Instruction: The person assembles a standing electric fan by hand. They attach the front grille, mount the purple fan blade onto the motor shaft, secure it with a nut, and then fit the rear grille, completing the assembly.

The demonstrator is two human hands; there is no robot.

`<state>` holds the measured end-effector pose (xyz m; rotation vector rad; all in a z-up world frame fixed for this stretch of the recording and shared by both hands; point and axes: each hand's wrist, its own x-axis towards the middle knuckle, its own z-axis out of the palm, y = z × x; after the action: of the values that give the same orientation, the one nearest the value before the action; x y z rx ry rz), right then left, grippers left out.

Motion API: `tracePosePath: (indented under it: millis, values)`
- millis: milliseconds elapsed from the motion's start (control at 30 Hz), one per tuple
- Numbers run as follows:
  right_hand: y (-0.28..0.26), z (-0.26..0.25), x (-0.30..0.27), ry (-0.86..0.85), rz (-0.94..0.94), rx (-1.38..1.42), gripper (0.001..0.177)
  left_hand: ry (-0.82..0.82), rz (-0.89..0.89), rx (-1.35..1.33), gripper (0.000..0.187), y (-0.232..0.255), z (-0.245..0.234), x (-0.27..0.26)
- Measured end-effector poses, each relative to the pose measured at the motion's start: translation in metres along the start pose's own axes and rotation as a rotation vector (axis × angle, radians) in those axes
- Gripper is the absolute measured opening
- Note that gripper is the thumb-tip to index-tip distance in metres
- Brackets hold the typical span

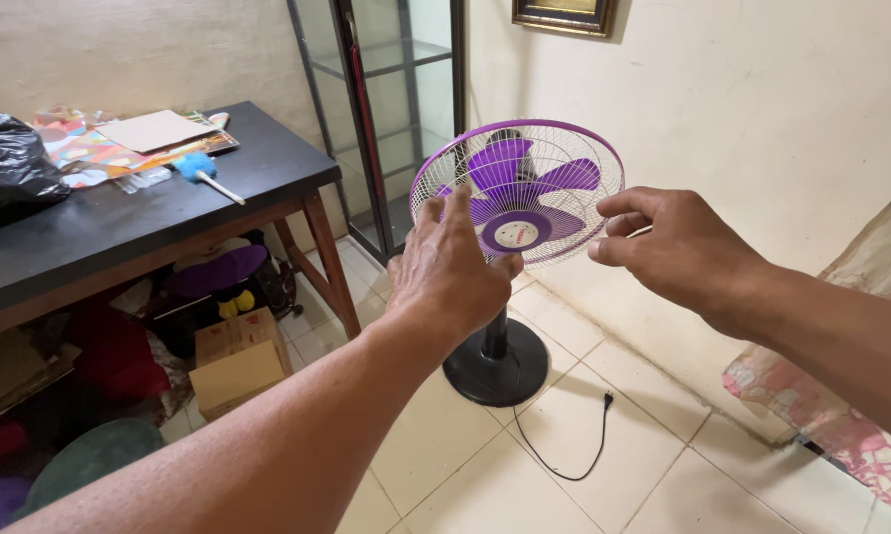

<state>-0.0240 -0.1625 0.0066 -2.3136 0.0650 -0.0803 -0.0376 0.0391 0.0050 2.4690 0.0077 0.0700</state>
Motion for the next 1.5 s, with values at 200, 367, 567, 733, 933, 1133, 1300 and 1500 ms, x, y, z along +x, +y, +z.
tracePosePath:
  millis: [200, 367, 567, 733, 933, 1133, 1300, 1500]
  values:
    - [0.016, -0.003, 0.033, 0.008, 0.03, -0.042, 0.054, -0.069, -0.185, -0.387, 0.074, 0.008, 0.019, 0.039]
    - [0.036, -0.006, 0.086, 0.017, 0.0, -0.016, 0.051, -0.092, -0.245, -0.571, 0.064, 0.017, 0.045, 0.099]
    - [0.064, -0.01, 0.184, -0.011, -0.075, -0.04, 0.048, -0.048, -0.328, -0.648, 0.05, 0.032, 0.081, 0.191]
    - [0.073, -0.019, 0.262, -0.045, -0.255, -0.207, 0.048, 0.223, -0.56, -0.649, 0.063, 0.04, 0.097, 0.25]
    - [0.071, 0.006, 0.314, -0.069, -0.587, -0.341, 0.052, 0.384, -0.633, -0.623, 0.056, 0.03, 0.106, 0.269]
    - [0.055, 0.028, 0.324, -0.032, -0.683, -0.513, 0.053, 0.303, -0.641, -0.428, 0.053, 0.019, 0.104, 0.278]
    - [0.039, 0.024, 0.315, -0.024, -0.508, -0.501, 0.044, 0.29, -0.514, -0.298, 0.047, 0.004, 0.104, 0.28]
    - [0.03, 0.032, 0.3, -0.044, -0.348, -0.433, 0.029, 0.336, -0.556, -0.513, 0.03, -0.003, 0.109, 0.286]
